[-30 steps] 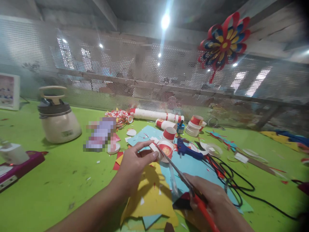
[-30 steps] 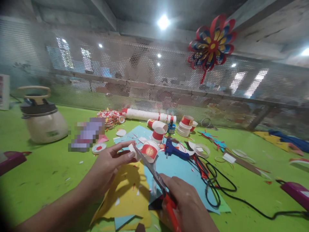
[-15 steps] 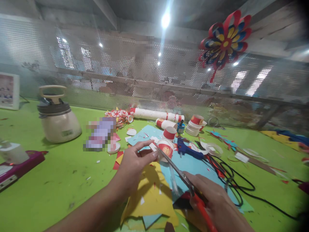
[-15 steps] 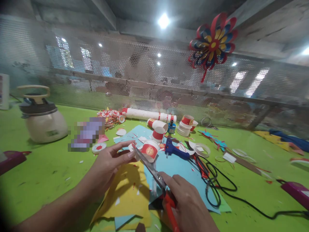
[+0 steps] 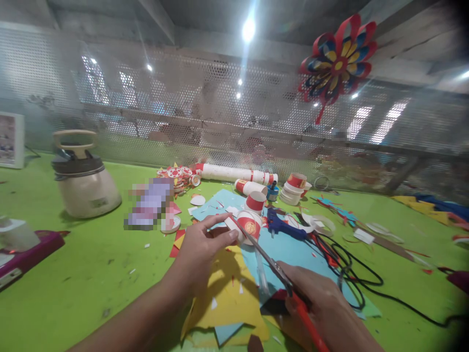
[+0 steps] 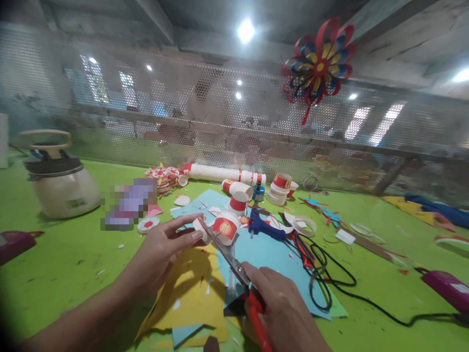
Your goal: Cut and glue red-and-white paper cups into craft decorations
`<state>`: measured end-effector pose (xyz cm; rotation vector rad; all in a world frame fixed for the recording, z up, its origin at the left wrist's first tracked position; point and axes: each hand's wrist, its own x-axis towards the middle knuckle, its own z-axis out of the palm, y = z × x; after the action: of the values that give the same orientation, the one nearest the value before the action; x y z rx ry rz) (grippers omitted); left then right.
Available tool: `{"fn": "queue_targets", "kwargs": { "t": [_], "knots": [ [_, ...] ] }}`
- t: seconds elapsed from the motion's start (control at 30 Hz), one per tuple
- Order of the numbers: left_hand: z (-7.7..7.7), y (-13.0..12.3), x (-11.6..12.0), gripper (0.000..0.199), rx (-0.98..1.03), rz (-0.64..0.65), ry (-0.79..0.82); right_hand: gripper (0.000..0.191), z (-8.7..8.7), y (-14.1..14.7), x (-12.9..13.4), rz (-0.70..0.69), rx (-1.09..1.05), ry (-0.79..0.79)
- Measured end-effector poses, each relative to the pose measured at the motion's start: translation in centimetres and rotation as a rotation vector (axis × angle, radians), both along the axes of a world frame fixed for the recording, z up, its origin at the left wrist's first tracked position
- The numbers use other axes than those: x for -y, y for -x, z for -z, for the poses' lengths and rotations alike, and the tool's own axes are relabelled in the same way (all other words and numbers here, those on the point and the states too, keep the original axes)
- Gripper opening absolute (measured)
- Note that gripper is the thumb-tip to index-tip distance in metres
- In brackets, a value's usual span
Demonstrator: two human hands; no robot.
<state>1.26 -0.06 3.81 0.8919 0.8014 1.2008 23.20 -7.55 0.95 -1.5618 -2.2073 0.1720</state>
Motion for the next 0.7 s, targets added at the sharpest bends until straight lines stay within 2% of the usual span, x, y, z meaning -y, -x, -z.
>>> {"fn": "queue_targets", "kwargs": {
  "t": [0.2,0.43,0.57,0.7],
  "knots": [
    [0.1,0.1,-0.2,0.057,-0.037,0.007,-0.074,0.035,-1.1,-0.1,-0.6,-0.046,-0.154,-0.001],
    [0.2,-0.4,-0.2,0.049,-0.043,-0.073,-0.173,0.04,-1.6,-0.3,-0.6,-0.084,-0.235,0.027],
    [0.4,-0.2,-0.4,0.051,-0.097,-0.081,-0.194,0.036,-1.6,-0.2,-0.2,-0.112,-0.164,0.06],
    [0.4,-0.2,-0.3,0.052,-0.105,-0.045,-0.183,0.035,-1.6,0.0,0.1,-0.038,-0.078,0.079]
  ]
}}
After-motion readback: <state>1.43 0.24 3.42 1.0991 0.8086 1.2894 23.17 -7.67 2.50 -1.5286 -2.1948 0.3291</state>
